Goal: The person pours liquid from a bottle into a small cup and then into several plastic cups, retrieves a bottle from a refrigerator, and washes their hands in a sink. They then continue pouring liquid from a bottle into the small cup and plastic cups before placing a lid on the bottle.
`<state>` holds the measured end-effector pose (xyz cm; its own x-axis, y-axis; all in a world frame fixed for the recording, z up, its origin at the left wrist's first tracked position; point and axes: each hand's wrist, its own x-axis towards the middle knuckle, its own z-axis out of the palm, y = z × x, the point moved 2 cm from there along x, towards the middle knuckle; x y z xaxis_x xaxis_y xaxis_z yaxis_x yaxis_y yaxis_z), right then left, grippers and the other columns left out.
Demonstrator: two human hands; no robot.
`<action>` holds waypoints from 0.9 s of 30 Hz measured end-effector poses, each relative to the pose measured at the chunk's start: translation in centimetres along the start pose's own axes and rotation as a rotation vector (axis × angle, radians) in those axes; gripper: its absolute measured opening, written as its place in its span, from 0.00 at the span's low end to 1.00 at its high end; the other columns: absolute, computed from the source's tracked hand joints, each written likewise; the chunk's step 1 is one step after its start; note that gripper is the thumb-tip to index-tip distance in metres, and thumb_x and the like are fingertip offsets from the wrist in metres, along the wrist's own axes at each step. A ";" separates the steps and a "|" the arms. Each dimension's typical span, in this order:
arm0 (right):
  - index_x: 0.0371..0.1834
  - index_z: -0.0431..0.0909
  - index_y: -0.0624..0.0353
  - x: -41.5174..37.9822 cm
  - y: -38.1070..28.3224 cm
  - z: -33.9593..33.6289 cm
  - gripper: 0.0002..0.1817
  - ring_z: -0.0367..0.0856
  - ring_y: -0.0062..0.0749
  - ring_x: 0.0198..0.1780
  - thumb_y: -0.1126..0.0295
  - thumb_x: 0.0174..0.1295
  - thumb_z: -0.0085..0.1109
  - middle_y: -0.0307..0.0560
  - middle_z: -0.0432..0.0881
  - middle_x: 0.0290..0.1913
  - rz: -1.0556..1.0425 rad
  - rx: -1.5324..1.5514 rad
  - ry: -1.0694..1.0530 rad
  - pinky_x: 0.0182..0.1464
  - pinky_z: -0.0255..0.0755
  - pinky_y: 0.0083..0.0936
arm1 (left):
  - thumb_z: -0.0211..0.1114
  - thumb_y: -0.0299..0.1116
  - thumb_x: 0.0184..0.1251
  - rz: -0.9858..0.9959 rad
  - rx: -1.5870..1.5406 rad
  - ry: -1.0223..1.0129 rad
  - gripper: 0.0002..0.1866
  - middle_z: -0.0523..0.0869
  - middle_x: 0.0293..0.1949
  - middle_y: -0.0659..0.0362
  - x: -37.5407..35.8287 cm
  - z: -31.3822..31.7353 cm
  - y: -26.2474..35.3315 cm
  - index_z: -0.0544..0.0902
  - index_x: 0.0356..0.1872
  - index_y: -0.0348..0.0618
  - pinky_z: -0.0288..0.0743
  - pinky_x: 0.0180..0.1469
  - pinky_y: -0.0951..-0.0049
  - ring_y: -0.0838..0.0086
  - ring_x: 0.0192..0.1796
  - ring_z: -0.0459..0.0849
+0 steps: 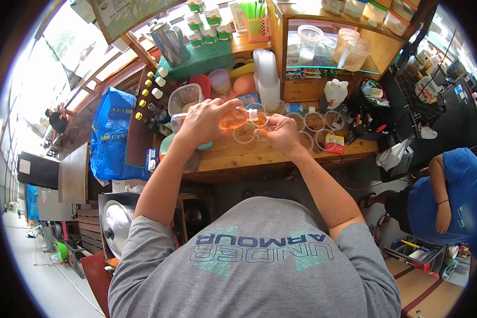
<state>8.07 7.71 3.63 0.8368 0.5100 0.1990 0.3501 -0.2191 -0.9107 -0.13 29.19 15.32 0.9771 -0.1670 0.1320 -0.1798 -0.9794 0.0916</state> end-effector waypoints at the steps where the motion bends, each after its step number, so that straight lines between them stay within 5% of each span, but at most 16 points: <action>1: 0.47 0.94 0.54 0.0 -0.1 0.2 0.17 0.82 0.29 0.35 0.65 0.54 0.83 0.42 0.87 0.36 0.000 -0.001 -0.010 0.42 0.75 0.30 | 0.81 0.36 0.47 -0.004 0.000 -0.001 0.43 0.88 0.45 0.57 -0.3 0.3 -0.3 0.79 0.71 0.65 0.82 0.55 0.54 0.57 0.53 0.88; 10: 0.47 0.94 0.55 -0.4 0.9 3.4 0.16 0.82 0.23 0.37 0.67 0.56 0.83 0.40 0.88 0.37 0.012 0.134 -0.012 0.42 0.75 0.26 | 0.78 0.32 0.46 -0.165 -0.507 0.121 0.42 0.91 0.53 0.51 -3.3 6.2 -2.5 0.78 0.70 0.61 0.83 0.55 0.54 0.49 0.52 0.89; 15: 0.50 0.94 0.54 -1.4 1.6 4.3 0.17 0.84 0.23 0.39 0.68 0.56 0.83 0.39 0.90 0.40 0.062 0.205 -0.003 0.43 0.76 0.27 | 0.78 0.24 0.47 -0.204 -0.862 0.198 0.42 0.91 0.49 0.56 -5.5 11.1 -4.1 0.78 0.71 0.49 0.83 0.46 0.71 0.74 0.40 0.86; 18: 0.46 0.92 0.60 -2.3 2.5 3.3 0.14 0.82 0.17 0.39 0.69 0.60 0.82 0.37 0.87 0.38 0.091 0.185 0.028 0.44 0.78 0.21 | 0.78 0.24 0.49 -0.334 -1.038 0.270 0.42 0.91 0.49 0.58 -7.5 15.6 -5.4 0.77 0.72 0.49 0.83 0.46 0.72 0.77 0.41 0.86; 22: 0.48 0.93 0.57 -3.5 4.4 1.4 0.17 0.86 0.24 0.40 0.70 0.54 0.83 0.39 0.90 0.41 0.187 -0.010 0.067 0.46 0.79 0.26 | 0.81 0.24 0.54 -0.381 -0.999 0.382 0.47 0.87 0.53 0.61 -9.0 17.7 -5.7 0.70 0.77 0.47 0.79 0.62 0.74 0.79 0.53 0.84; 27: 0.50 0.93 0.56 -3.7 6.7 -0.1 0.18 0.88 0.28 0.39 0.70 0.54 0.82 0.42 0.90 0.41 0.330 -0.236 0.049 0.47 0.80 0.29 | 0.84 0.29 0.54 -0.471 -1.028 0.418 0.43 0.88 0.53 0.59 -10.2 21.6 -7.2 0.73 0.73 0.46 0.81 0.61 0.72 0.78 0.55 0.86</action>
<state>7.35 4.33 -3.15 0.9373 0.3418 -0.0681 0.1415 -0.5519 -0.8218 -6.37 35.55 -8.01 0.8931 0.4179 0.1662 -0.0082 -0.3544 0.9350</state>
